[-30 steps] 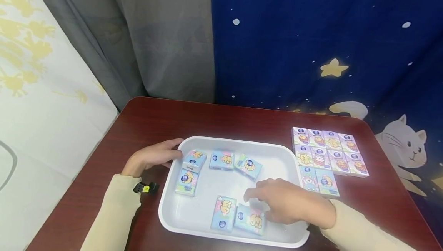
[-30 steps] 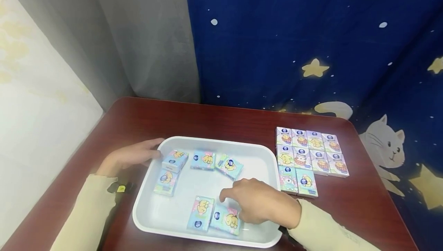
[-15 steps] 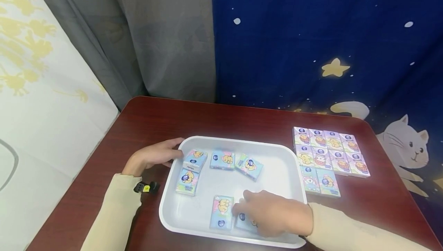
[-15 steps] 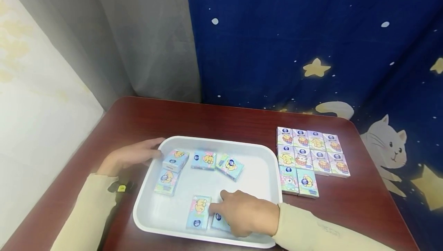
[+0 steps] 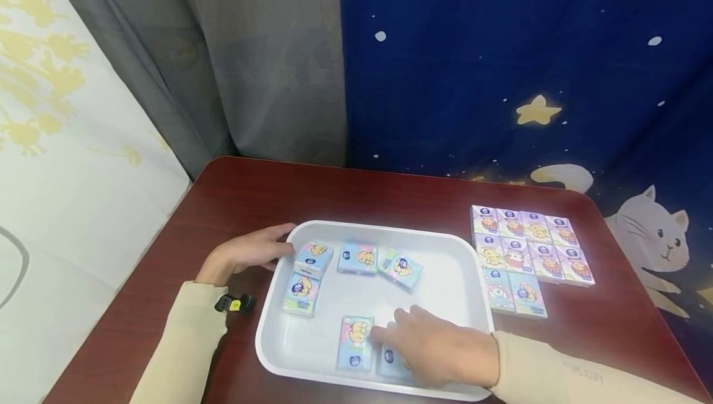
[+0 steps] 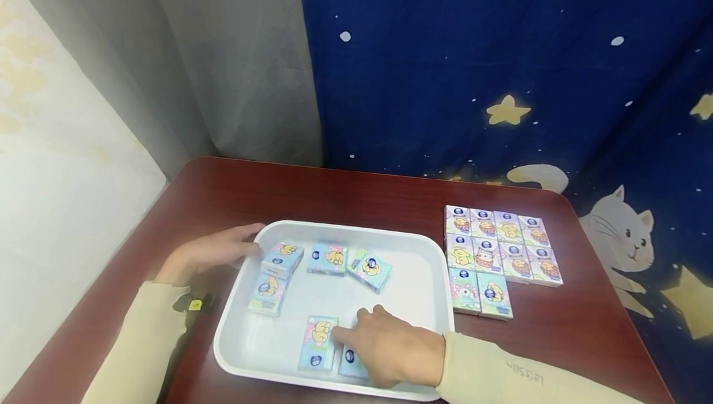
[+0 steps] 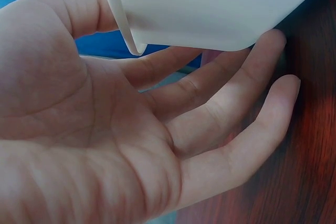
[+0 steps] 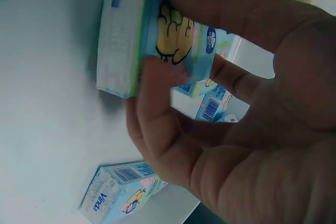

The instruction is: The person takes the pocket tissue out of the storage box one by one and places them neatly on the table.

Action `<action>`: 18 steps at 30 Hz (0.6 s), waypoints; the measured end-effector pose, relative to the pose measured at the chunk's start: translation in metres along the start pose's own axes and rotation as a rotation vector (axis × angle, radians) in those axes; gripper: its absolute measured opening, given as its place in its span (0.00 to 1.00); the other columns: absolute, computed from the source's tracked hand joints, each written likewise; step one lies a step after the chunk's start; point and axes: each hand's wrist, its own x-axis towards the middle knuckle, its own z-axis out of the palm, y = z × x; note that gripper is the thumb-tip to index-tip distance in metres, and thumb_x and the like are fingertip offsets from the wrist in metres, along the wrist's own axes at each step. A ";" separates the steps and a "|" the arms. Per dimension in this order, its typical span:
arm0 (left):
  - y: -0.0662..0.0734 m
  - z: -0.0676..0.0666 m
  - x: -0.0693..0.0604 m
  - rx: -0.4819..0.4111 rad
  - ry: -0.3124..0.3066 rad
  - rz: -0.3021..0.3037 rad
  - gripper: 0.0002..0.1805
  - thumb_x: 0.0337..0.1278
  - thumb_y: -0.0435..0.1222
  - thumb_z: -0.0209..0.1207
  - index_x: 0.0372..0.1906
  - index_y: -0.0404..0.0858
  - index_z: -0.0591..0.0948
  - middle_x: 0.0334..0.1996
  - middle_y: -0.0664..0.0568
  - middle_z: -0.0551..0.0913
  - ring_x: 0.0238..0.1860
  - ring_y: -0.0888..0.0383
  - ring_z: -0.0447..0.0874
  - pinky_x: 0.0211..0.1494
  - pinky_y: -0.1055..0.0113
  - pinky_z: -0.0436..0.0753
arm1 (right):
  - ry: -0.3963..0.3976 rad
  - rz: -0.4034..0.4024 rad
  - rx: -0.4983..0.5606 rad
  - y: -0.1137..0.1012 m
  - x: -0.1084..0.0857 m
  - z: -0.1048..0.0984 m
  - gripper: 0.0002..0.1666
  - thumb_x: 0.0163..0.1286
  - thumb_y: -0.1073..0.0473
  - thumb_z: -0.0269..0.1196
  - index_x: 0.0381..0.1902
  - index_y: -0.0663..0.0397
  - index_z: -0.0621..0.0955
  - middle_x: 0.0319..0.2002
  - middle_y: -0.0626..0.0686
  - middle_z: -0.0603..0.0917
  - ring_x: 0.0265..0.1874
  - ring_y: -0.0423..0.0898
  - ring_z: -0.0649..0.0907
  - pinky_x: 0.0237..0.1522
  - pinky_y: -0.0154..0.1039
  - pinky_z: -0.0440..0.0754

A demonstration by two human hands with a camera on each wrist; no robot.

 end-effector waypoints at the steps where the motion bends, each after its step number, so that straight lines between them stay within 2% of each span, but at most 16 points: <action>1: 0.000 0.000 0.000 0.001 0.000 -0.001 0.28 0.77 0.32 0.58 0.76 0.31 0.69 0.58 0.39 0.86 0.49 0.45 0.92 0.54 0.42 0.91 | 0.011 -0.012 0.003 0.000 0.000 0.000 0.35 0.65 0.65 0.77 0.66 0.34 0.82 0.35 0.45 0.79 0.32 0.41 0.73 0.41 0.37 0.79; 4: 0.001 0.000 0.000 0.003 0.002 -0.005 0.29 0.77 0.33 0.59 0.77 0.32 0.69 0.58 0.39 0.86 0.49 0.45 0.92 0.54 0.42 0.91 | 0.028 -0.031 0.016 0.001 -0.001 -0.003 0.30 0.66 0.65 0.76 0.61 0.33 0.83 0.29 0.41 0.77 0.30 0.40 0.72 0.39 0.36 0.76; 6: 0.001 0.000 0.000 0.004 0.004 -0.008 0.29 0.77 0.33 0.59 0.77 0.32 0.69 0.58 0.39 0.86 0.49 0.45 0.92 0.54 0.42 0.91 | 0.026 -0.036 0.017 0.001 -0.001 -0.004 0.29 0.66 0.65 0.76 0.60 0.33 0.84 0.29 0.40 0.76 0.30 0.39 0.72 0.39 0.35 0.77; 12: 0.001 0.000 0.000 0.005 0.007 -0.009 0.29 0.77 0.33 0.60 0.77 0.32 0.70 0.58 0.39 0.86 0.49 0.45 0.92 0.54 0.42 0.91 | -0.020 0.002 0.074 0.001 -0.004 -0.007 0.32 0.67 0.69 0.74 0.59 0.27 0.85 0.38 0.42 0.76 0.32 0.40 0.74 0.40 0.37 0.81; 16: 0.000 0.000 -0.001 0.000 0.004 -0.003 0.29 0.77 0.33 0.59 0.76 0.32 0.69 0.58 0.39 0.86 0.49 0.45 0.91 0.53 0.42 0.91 | -0.023 0.026 0.076 0.003 -0.006 -0.010 0.33 0.67 0.69 0.75 0.58 0.23 0.86 0.45 0.45 0.78 0.34 0.42 0.76 0.43 0.41 0.84; 18: 0.000 0.000 -0.001 -0.002 0.003 -0.003 0.29 0.77 0.33 0.59 0.76 0.32 0.69 0.58 0.39 0.86 0.49 0.45 0.91 0.53 0.42 0.91 | -0.012 0.027 0.076 0.004 -0.007 -0.013 0.33 0.66 0.69 0.75 0.58 0.23 0.86 0.45 0.46 0.78 0.34 0.42 0.76 0.43 0.41 0.84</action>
